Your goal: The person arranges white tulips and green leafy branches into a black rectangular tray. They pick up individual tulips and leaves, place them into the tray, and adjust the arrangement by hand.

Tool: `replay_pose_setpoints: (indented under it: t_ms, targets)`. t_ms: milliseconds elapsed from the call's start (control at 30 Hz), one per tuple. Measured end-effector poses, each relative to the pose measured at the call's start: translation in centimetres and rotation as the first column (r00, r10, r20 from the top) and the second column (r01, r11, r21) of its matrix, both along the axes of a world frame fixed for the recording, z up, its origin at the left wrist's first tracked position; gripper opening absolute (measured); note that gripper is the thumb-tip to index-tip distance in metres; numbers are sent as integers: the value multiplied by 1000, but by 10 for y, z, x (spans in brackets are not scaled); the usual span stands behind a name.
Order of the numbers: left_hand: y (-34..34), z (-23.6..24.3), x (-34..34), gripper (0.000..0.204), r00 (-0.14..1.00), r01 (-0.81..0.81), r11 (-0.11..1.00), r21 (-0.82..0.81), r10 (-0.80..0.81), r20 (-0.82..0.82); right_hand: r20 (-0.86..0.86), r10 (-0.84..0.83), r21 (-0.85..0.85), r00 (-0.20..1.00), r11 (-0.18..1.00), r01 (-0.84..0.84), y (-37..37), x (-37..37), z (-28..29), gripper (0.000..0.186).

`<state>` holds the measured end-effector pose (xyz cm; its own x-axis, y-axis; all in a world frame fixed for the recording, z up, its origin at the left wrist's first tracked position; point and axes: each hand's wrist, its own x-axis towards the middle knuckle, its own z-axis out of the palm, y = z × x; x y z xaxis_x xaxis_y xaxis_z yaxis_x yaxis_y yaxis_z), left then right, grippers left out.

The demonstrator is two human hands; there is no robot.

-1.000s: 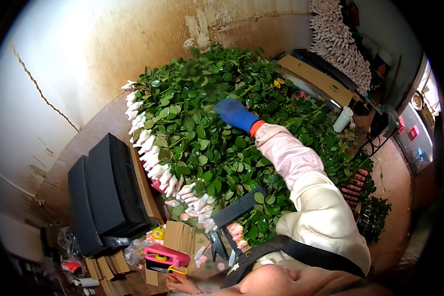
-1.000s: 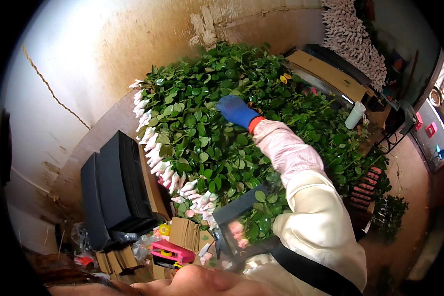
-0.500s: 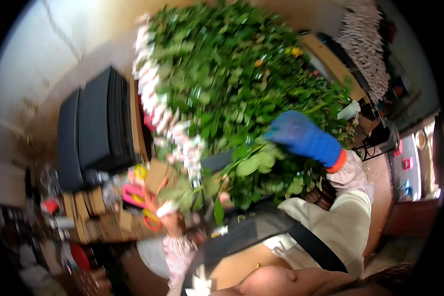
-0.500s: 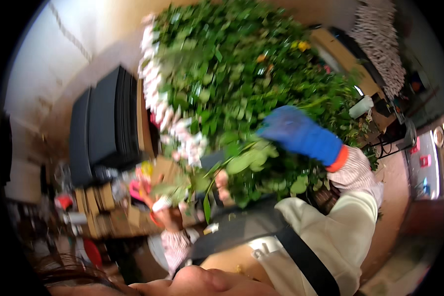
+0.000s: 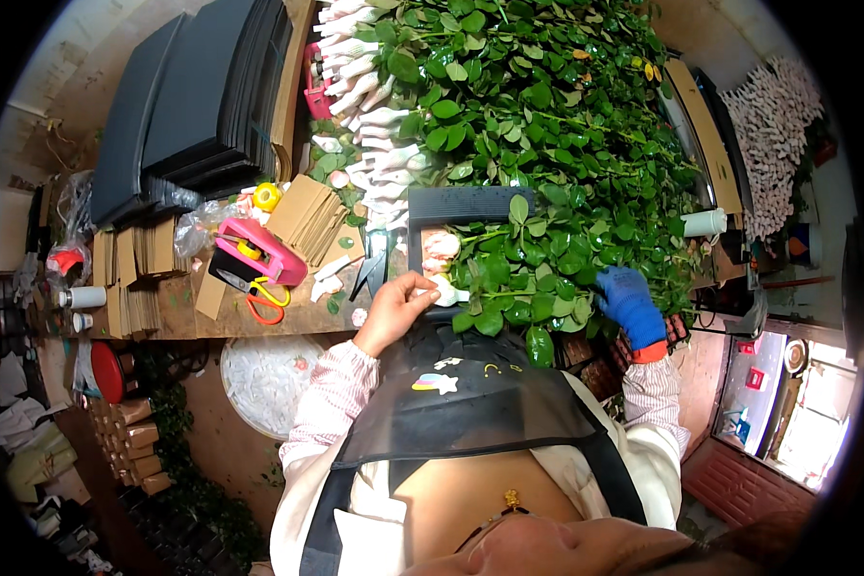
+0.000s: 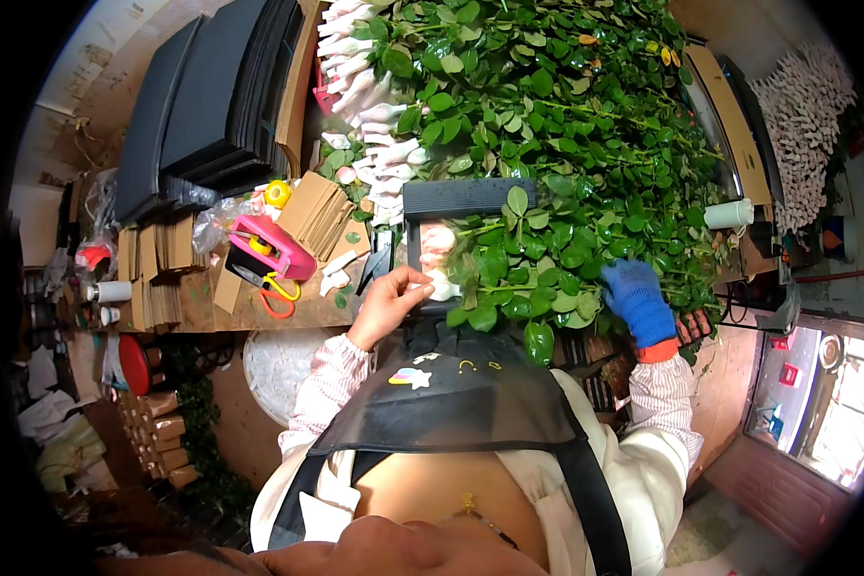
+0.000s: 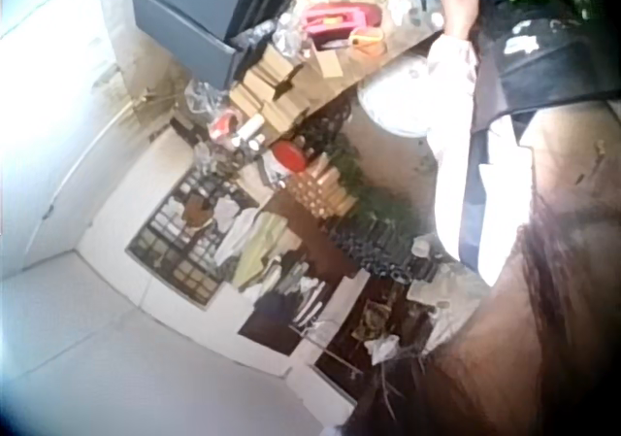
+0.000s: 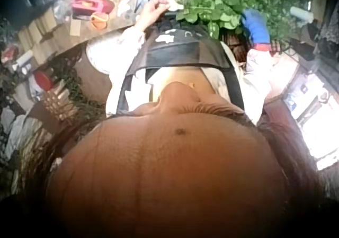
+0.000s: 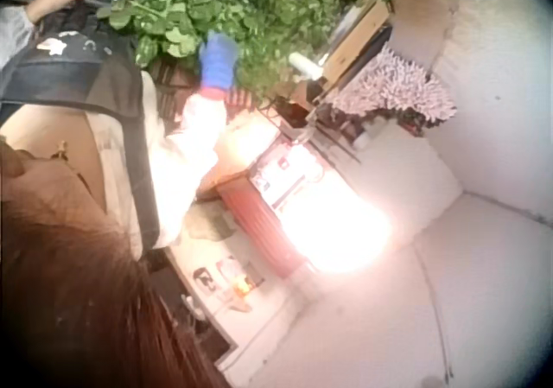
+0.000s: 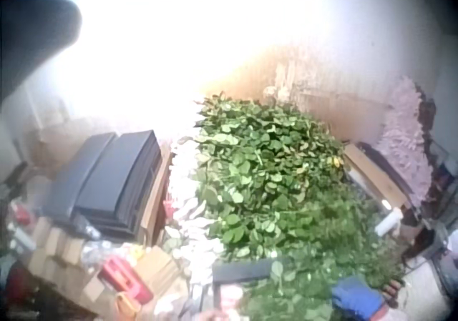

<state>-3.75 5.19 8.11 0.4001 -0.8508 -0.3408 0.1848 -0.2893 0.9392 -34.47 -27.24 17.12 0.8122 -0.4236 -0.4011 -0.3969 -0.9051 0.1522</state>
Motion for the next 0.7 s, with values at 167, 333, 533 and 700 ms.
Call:
replay_pose_setpoints:
  t_ms: [167, 333, 533, 700]
  targets:
    - [5, -2, 6, 14, 997, 37, 998, -45, -40, -66, 608, 126, 59, 784, 978, -202, 65, 108, 69, 24]
    - [7, -2, 0, 11, 999, -31, 998, -61, 30, -13, -27, 275, 385, 961, 890, -244, 115, 183, 7, 28]
    - [13, -15, -7, 10, 993, -117, 988, -103, 114, -34, -119, 332, 333, 936, 901, -277, 121, 193, -38, 25]
    - [30, -11, -3, 10, 979, -205, 977, -51, 206, 2, -102, 364, 321, 926, 893, -316, 123, 192, -40, 20]
